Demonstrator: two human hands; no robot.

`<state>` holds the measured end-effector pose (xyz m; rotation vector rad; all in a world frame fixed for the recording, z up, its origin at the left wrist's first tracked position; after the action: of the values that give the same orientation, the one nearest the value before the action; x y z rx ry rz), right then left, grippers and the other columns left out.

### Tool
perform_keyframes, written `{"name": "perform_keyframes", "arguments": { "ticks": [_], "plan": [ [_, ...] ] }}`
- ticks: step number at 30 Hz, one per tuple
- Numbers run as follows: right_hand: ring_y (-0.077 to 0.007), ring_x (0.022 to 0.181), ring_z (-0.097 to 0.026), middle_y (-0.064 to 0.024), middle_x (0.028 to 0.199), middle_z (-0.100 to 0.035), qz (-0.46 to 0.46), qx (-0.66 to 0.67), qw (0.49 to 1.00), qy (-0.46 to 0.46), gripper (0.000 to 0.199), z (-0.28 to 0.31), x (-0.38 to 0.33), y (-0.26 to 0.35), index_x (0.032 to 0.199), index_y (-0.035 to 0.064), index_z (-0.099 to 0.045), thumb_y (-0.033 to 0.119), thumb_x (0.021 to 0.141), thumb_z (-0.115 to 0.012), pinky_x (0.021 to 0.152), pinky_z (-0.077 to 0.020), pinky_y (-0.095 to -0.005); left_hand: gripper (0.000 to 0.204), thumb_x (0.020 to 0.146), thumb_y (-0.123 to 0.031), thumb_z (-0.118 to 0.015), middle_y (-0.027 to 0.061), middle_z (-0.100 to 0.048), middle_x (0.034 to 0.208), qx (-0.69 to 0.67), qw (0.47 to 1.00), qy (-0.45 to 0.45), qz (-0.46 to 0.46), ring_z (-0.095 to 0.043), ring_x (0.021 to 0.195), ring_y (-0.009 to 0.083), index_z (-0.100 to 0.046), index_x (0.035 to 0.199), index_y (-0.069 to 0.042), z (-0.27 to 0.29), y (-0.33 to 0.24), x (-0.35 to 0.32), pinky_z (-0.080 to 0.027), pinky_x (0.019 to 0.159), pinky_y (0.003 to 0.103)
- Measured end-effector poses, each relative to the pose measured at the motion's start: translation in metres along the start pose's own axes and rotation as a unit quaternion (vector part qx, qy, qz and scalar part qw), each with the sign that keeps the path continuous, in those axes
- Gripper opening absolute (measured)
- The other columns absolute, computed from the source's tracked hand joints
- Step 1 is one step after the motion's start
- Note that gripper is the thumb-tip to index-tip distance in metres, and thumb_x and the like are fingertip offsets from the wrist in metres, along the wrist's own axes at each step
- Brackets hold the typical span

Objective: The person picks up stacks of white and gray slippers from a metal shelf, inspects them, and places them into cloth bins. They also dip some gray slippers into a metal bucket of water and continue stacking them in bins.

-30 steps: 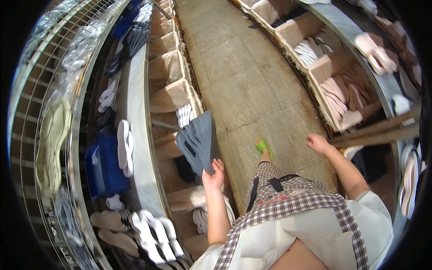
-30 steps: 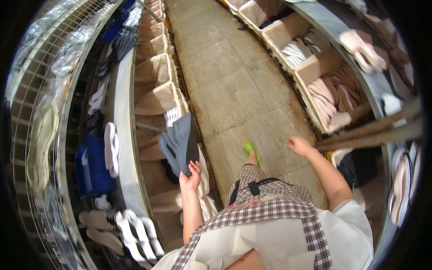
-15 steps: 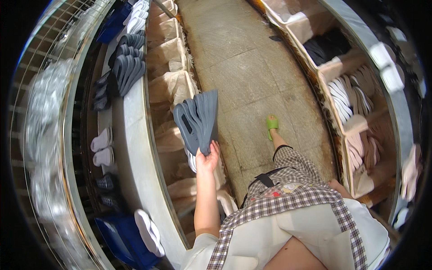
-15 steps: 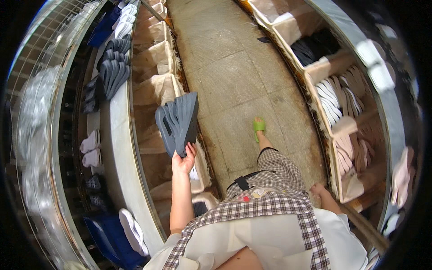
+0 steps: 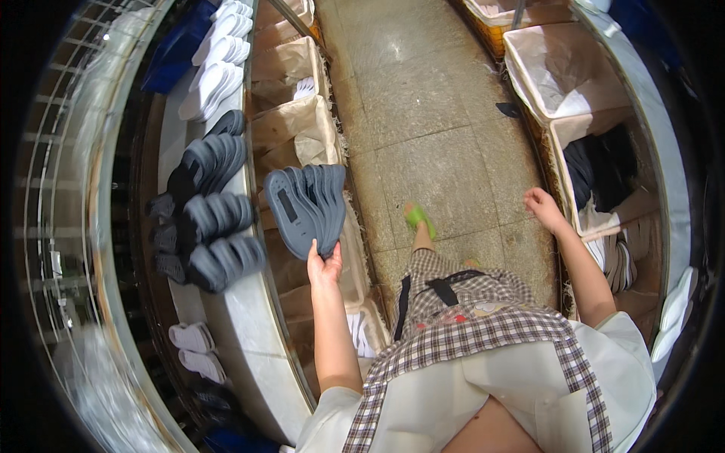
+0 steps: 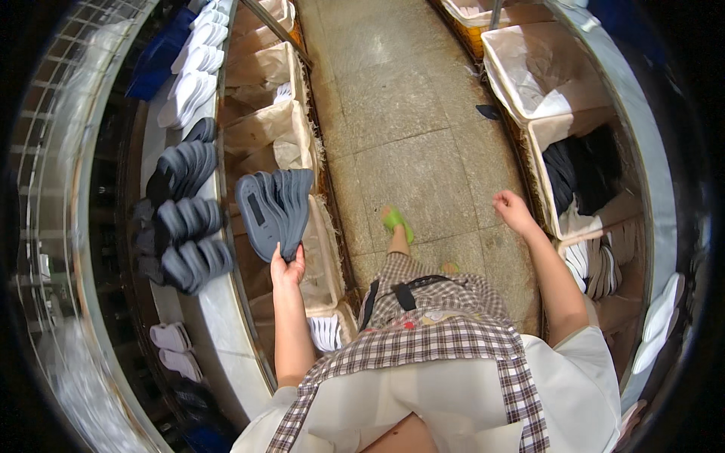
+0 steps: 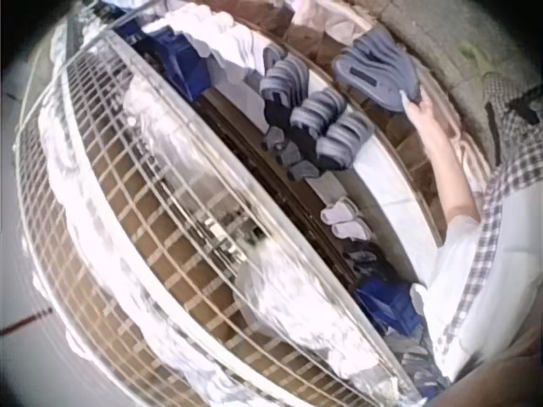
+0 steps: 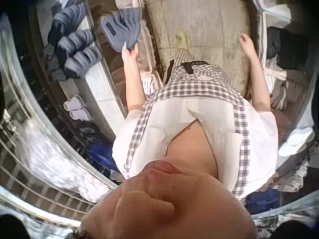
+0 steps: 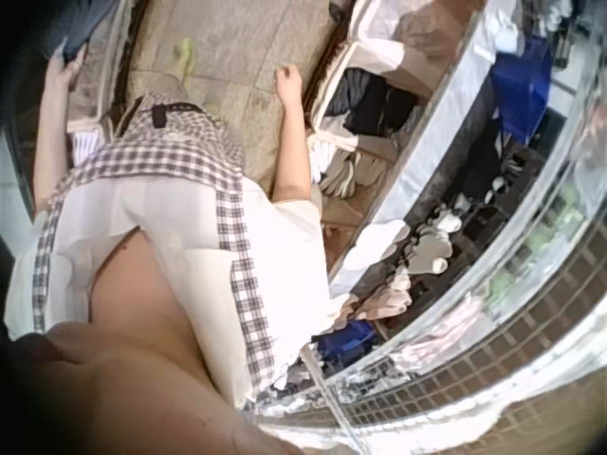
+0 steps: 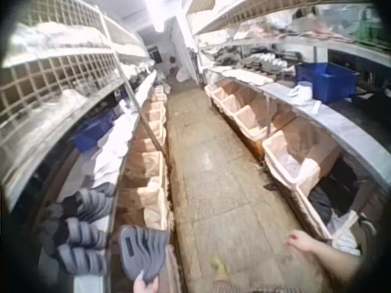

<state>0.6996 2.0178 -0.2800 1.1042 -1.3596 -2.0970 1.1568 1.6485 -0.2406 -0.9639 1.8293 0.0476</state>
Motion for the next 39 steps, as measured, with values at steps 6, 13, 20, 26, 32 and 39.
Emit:
{"name": "perform_keyframes", "arguments": {
  "ticks": [6, 13, 20, 26, 32, 39],
  "plan": [
    [-0.0104, 0.064, -0.05, -0.0027, 0.07, -0.054, -0.17, -0.15, 0.973, -0.037, 0.011, -0.028, 0.088, -0.034, 0.082, 0.0019, -0.053, 0.012, 0.086, -0.052, 0.058, -0.0429, -0.0268, 0.063, 0.085, -0.013, -0.057, 0.0224, -0.041, 0.125, 0.315, 0.915, -0.148, -0.204, -0.057, 0.094, 0.0345, -0.019, 0.135, -0.01, -0.109, -0.08, 0.13, -0.055, 0.05, 0.035],
    [-0.0206, 0.078, -0.059, -0.0151, 0.085, -0.059, -0.411, -0.289, 0.844, 0.185, 0.022, -0.022, 0.1, -0.074, 0.097, -0.0024, -0.056, 0.014, 0.082, -0.058, 0.068, -0.0488, -0.0341, 0.056, 0.082, -0.017, -0.06, 0.0228, -0.055, 0.109, 0.735, 0.518, -0.265, -0.346, -0.057, 0.093, 0.0362, -0.034, 0.132, -0.01, -0.173, -0.155, 0.275, -0.048, 0.072, 0.043],
    [-0.0174, 0.075, -0.057, -0.0085, 0.086, -0.058, -0.406, -0.129, 0.904, 0.045, 0.011, -0.01, 0.237, -0.088, 0.094, -0.0004, -0.054, 0.003, 0.085, -0.049, 0.063, -0.049, -0.0303, 0.069, 0.074, -0.006, -0.063, 0.0248, -0.046, 0.119, 0.807, 0.407, -0.288, -0.316, -0.053, 0.098, 0.0412, -0.03, 0.134, -0.016, -0.17, -0.143, 0.45, -0.044, 0.081, 0.045],
    [-0.0134, 0.063, -0.054, -0.0057, 0.076, -0.056, -0.476, -0.182, 0.86, 0.032, 0.01, -0.007, 0.273, -0.132, 0.094, 0.0039, -0.053, 0.011, 0.087, -0.051, 0.054, -0.0461, -0.0259, 0.079, 0.071, 0.0, -0.062, 0.0236, -0.028, 0.133, 0.862, 0.38, -0.18, -0.281, -0.054, 0.098, 0.0412, -0.023, 0.138, -0.018, -0.059, -0.079, 0.586, -0.046, 0.085, 0.044],
    [-0.0124, 0.065, -0.055, -0.0049, 0.079, -0.059, -0.596, -0.175, 0.781, 0.074, 0.013, -0.085, 0.283, -0.133, 0.096, 0.0047, -0.053, 0.015, 0.088, -0.051, 0.054, -0.0439, -0.0255, 0.067, 0.086, -0.011, -0.048, 0.0372, -0.018, 0.135, 0.899, 0.225, -0.154, -0.343, -0.049, 0.103, 0.0496, -0.009, 0.139, -0.002, 0.028, -0.002, 0.673, -0.047, 0.085, 0.043],
    [-0.0115, 0.066, -0.053, -0.0015, 0.076, -0.058, -0.59, -0.115, 0.793, 0.098, 0.008, -0.164, 0.326, -0.108, 0.091, 0.007, -0.053, 0.014, 0.089, -0.05, 0.061, -0.0415, -0.024, 0.087, 0.078, -0.012, -0.063, 0.0354, -0.018, 0.137, 0.759, 0.626, -0.007, -0.18, -0.03, 0.125, 0.0443, -0.004, 0.14, 0.003, 0.007, -0.047, 0.652, -0.025, 0.106, 0.041]
  ]
}}
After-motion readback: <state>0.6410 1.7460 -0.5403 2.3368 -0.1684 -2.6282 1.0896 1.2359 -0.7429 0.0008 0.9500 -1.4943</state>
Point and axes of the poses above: each hand's wrist, its own x-axis towards the middle knuckle, its own z-axis out of the back of the hand, y = z × x, the point moved 6 cm from there along x, towards the middle knuckle
